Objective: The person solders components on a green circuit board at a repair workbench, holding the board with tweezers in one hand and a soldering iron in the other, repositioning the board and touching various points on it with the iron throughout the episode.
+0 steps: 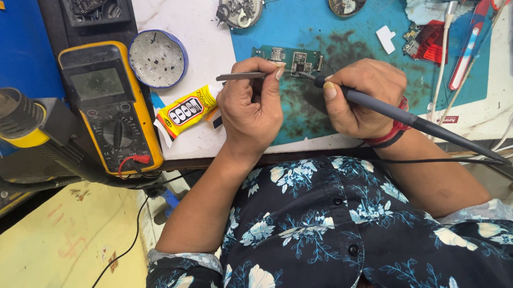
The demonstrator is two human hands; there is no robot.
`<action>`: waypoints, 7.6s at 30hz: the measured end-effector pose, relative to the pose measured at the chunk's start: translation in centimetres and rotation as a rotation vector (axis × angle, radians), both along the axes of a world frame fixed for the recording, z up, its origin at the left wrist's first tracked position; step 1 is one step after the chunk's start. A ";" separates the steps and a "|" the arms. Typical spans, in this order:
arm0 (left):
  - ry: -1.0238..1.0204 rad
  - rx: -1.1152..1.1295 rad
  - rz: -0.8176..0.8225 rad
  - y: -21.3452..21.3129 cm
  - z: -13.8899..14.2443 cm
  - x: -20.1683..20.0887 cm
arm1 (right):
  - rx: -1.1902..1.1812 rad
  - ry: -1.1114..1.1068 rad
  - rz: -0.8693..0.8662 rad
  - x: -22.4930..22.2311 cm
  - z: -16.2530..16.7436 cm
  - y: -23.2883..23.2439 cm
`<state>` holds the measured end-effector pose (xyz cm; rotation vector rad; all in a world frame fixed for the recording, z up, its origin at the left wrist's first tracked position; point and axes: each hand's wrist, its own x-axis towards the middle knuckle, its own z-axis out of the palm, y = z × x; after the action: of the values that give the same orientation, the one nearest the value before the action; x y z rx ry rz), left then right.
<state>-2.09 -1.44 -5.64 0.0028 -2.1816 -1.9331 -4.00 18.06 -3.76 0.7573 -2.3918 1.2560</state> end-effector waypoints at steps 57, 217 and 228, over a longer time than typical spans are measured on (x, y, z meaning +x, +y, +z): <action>0.017 -0.022 0.010 0.0 0.1 0.0 | 0.004 -0.001 0.005 -0.1 0.2 0.0; 0.027 0.028 -0.012 -0.1 -0.2 0.1 | -0.011 0.019 -0.039 0.0 -0.2 0.1; -0.021 0.003 -0.020 0.0 0.1 0.2 | -0.014 -0.037 -0.017 0.2 0.0 0.0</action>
<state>-1.85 -1.48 -5.54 0.0017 -2.2005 -1.9550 -3.84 18.06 -3.76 0.7139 -2.4113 1.2895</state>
